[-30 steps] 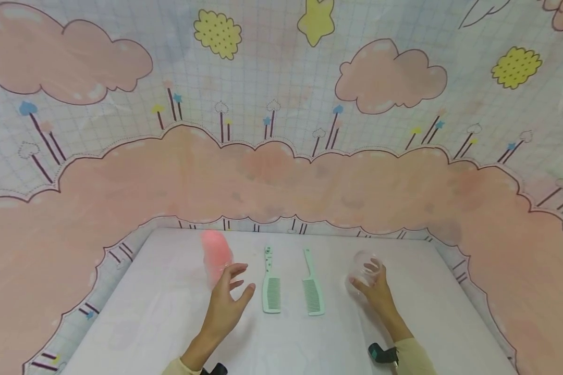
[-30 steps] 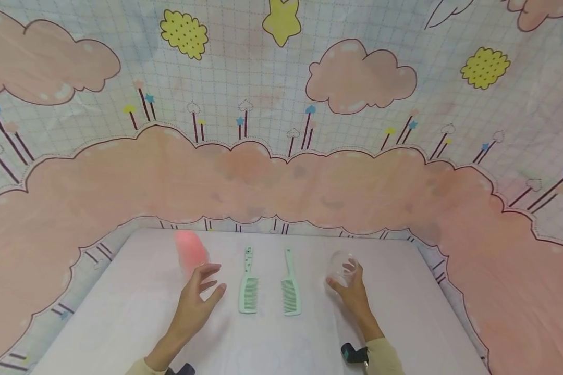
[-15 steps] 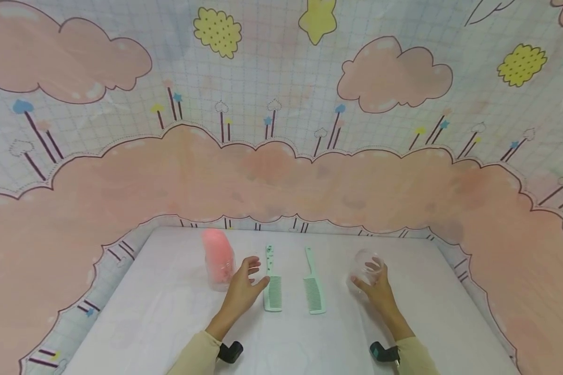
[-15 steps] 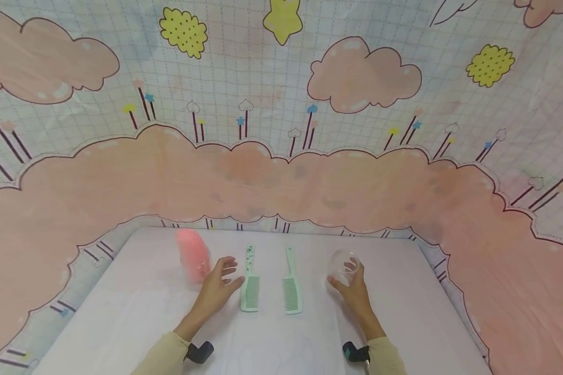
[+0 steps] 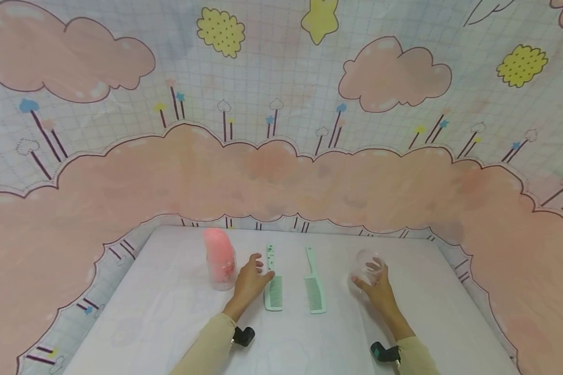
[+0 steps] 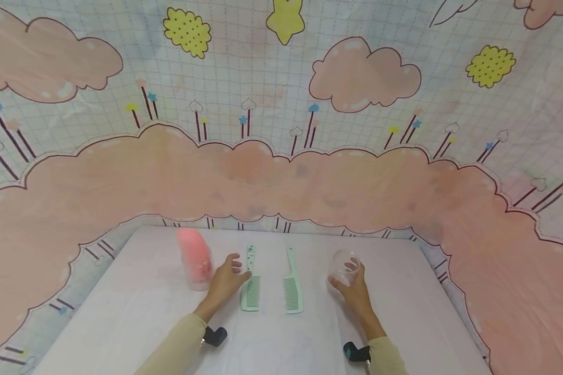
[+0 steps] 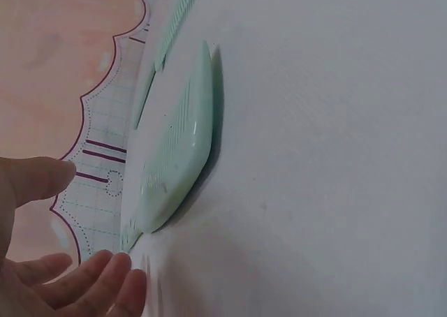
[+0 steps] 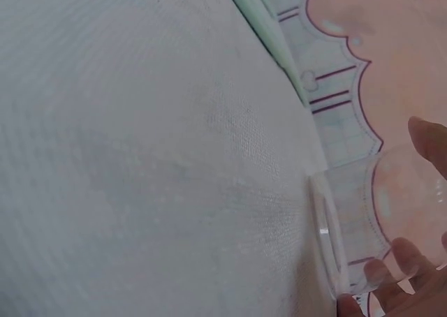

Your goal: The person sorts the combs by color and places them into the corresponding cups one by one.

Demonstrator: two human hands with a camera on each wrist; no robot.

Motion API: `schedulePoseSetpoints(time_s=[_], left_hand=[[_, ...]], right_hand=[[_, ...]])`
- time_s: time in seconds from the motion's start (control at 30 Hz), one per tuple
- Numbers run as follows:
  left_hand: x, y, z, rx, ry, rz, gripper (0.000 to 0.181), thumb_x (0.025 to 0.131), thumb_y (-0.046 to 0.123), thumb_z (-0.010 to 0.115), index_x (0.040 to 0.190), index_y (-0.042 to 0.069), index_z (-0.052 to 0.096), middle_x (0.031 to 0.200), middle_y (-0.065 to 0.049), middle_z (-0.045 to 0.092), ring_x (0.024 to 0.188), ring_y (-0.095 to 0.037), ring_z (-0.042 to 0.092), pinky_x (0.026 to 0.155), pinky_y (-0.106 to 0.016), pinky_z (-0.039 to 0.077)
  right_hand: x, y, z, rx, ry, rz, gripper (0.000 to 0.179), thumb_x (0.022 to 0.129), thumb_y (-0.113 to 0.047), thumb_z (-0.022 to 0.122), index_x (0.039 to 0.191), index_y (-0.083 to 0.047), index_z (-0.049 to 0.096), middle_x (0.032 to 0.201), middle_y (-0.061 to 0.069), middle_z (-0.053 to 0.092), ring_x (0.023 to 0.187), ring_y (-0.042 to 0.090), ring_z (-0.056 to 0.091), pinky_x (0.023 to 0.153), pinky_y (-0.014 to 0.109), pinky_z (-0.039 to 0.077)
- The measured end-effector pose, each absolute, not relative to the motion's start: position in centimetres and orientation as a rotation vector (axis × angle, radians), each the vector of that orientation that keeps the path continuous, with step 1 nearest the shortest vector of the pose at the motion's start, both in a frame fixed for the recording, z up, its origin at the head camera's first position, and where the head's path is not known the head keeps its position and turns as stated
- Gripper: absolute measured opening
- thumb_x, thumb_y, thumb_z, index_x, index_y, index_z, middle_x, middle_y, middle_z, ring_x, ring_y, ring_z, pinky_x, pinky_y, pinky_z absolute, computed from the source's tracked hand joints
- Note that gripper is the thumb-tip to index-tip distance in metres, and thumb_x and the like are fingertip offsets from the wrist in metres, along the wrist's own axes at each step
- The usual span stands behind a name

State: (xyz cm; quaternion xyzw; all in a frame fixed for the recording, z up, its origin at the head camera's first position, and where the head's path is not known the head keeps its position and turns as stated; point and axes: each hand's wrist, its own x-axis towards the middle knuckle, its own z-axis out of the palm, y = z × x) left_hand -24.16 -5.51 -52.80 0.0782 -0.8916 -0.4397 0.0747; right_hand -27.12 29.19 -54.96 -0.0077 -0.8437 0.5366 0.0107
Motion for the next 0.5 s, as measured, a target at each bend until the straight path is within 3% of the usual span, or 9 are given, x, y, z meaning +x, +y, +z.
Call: schedulePoseSetpoints(time_s=[0.5], left_hand=[[-25.1,-4.1,-53.6,0.365,-2.816,-1.168,0.072,0.078,0.037,0.080,0.134,0.002,0.052,0.111,-0.016,0.068,0.098,-0.030,0.064,0.083,-0.048,0.053]], right_hand=[[-26.9,29.1,-55.1,-0.044,-2.632,1.688,0.097,0.086,-0.032,0.076,0.153,-0.016,0.008,0.155,0.017,0.031,0.146,0.041,0.025,0.119,0.060,0.022]])
